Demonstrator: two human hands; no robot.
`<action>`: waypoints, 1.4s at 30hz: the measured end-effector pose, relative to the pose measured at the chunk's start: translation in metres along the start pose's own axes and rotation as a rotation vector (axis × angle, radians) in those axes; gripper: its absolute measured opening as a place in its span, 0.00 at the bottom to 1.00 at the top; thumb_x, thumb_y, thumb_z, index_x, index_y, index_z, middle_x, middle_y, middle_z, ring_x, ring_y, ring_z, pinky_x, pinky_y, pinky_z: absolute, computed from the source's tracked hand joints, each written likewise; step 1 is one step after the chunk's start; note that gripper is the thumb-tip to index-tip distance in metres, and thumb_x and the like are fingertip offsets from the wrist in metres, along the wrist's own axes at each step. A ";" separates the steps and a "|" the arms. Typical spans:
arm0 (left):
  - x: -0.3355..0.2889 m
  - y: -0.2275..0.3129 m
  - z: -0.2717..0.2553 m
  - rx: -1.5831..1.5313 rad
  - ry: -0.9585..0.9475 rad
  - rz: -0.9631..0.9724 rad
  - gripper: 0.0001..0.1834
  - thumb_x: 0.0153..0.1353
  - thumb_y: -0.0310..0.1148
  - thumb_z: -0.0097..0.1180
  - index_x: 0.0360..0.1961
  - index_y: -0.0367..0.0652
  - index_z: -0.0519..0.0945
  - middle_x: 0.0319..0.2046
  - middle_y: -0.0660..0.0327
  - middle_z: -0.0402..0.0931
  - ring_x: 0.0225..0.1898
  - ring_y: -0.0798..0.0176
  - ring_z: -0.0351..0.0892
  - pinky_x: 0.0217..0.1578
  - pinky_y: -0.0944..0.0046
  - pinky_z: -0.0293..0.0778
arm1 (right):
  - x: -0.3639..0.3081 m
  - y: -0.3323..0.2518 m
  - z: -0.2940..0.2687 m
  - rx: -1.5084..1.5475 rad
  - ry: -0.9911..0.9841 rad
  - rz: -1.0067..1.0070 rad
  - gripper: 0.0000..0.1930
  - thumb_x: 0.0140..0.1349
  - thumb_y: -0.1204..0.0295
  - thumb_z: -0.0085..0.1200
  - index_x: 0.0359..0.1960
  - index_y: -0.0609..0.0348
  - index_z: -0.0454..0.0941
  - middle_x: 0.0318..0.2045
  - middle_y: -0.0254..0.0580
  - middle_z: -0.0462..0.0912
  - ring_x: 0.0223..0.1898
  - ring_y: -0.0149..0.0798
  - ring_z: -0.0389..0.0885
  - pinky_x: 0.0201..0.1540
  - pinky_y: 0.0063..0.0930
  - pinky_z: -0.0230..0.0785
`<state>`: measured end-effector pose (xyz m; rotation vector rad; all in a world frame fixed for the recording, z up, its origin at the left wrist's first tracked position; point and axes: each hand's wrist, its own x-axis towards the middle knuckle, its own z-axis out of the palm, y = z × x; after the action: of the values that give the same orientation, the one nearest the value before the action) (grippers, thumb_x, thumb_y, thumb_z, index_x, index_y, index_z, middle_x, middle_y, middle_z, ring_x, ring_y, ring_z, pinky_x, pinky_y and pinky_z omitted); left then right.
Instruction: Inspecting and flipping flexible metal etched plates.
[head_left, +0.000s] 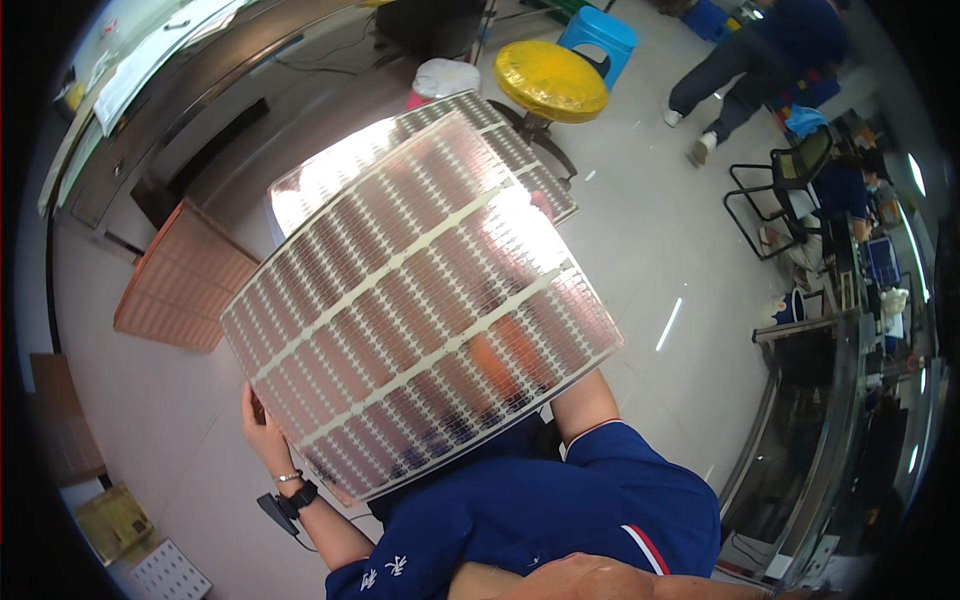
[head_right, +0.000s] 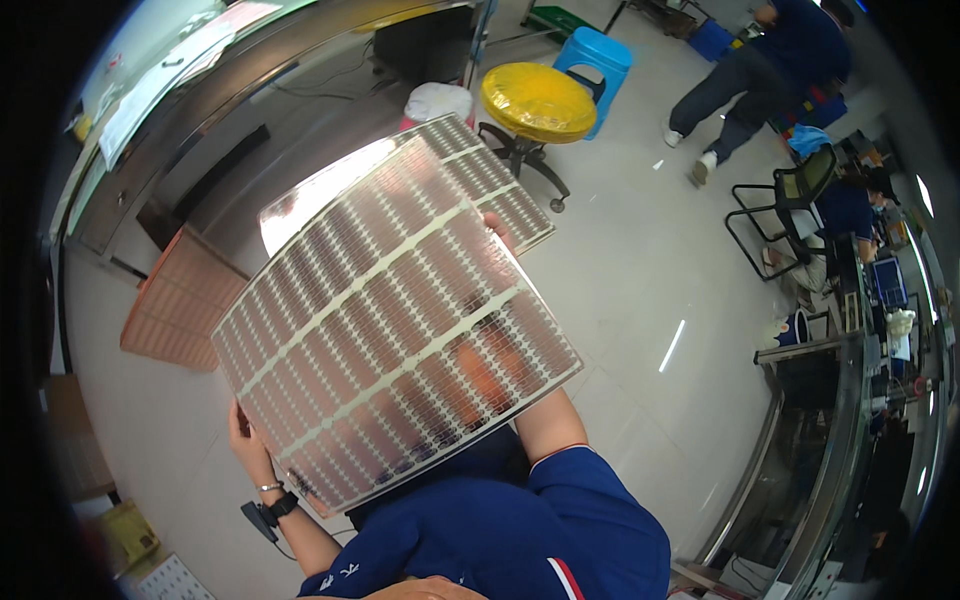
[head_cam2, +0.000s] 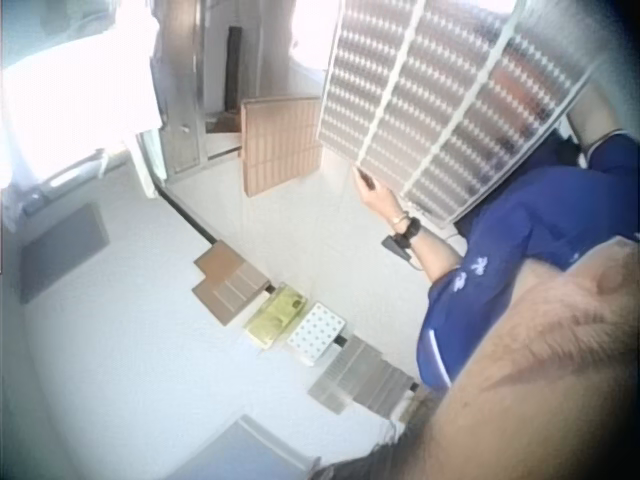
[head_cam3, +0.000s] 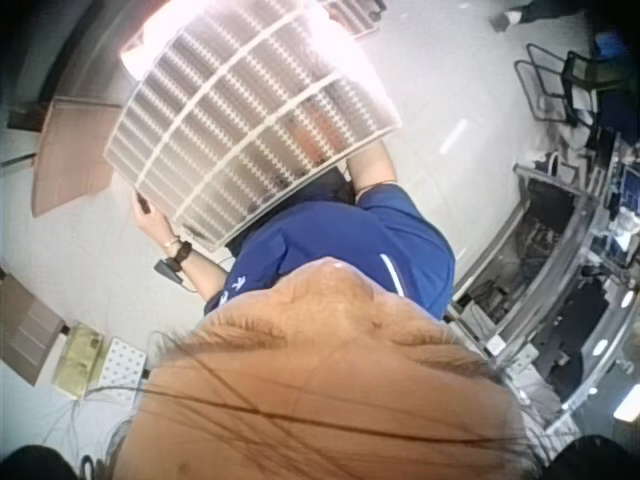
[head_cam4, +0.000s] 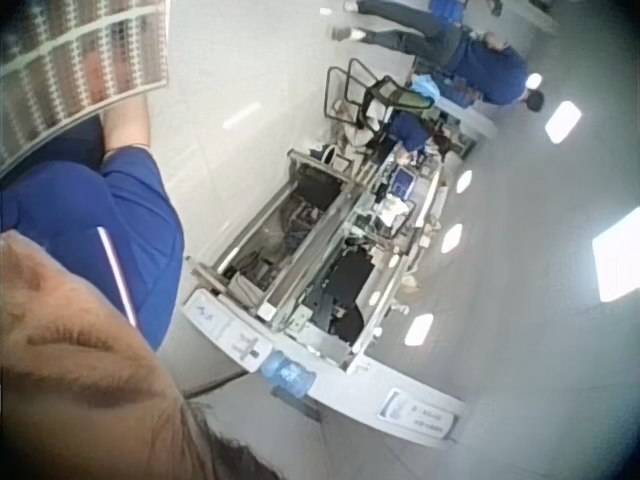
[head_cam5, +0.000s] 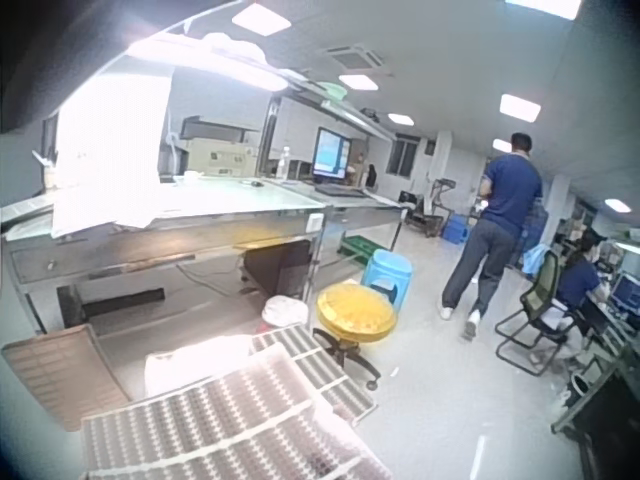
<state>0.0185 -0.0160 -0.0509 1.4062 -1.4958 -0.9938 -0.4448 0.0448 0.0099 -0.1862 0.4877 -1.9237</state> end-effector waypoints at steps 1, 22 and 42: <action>0.000 -0.004 -0.001 -0.031 -0.016 -0.035 0.19 0.59 0.24 0.50 0.53 0.34 0.69 0.43 0.57 0.74 0.42 0.66 0.73 0.43 0.68 0.69 | -0.001 0.001 0.000 -0.002 0.000 -0.005 0.20 0.62 0.66 0.46 0.56 0.49 0.64 0.50 0.44 0.72 0.48 0.41 0.74 0.45 0.38 0.74; -0.012 0.002 0.000 -1.064 0.041 -0.350 0.14 0.62 0.26 0.44 0.49 0.34 0.68 0.44 0.59 0.74 0.43 0.69 0.74 0.42 0.73 0.70 | -0.002 0.008 0.006 -0.027 0.024 -0.020 0.21 0.62 0.67 0.45 0.57 0.49 0.63 0.51 0.45 0.71 0.48 0.42 0.74 0.46 0.38 0.74; -0.022 0.027 0.003 -1.140 -0.113 -0.269 0.17 0.62 0.26 0.44 0.51 0.34 0.66 0.46 0.58 0.72 0.47 0.67 0.71 0.49 0.69 0.67 | -0.050 0.015 -0.001 -0.224 0.128 0.042 0.21 0.62 0.68 0.45 0.58 0.49 0.61 0.51 0.46 0.71 0.49 0.43 0.73 0.47 0.38 0.74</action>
<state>0.0071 0.0071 -0.0278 0.6965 -0.5504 -1.7218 -0.4123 0.0855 0.0070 -0.1966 0.7879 -1.8456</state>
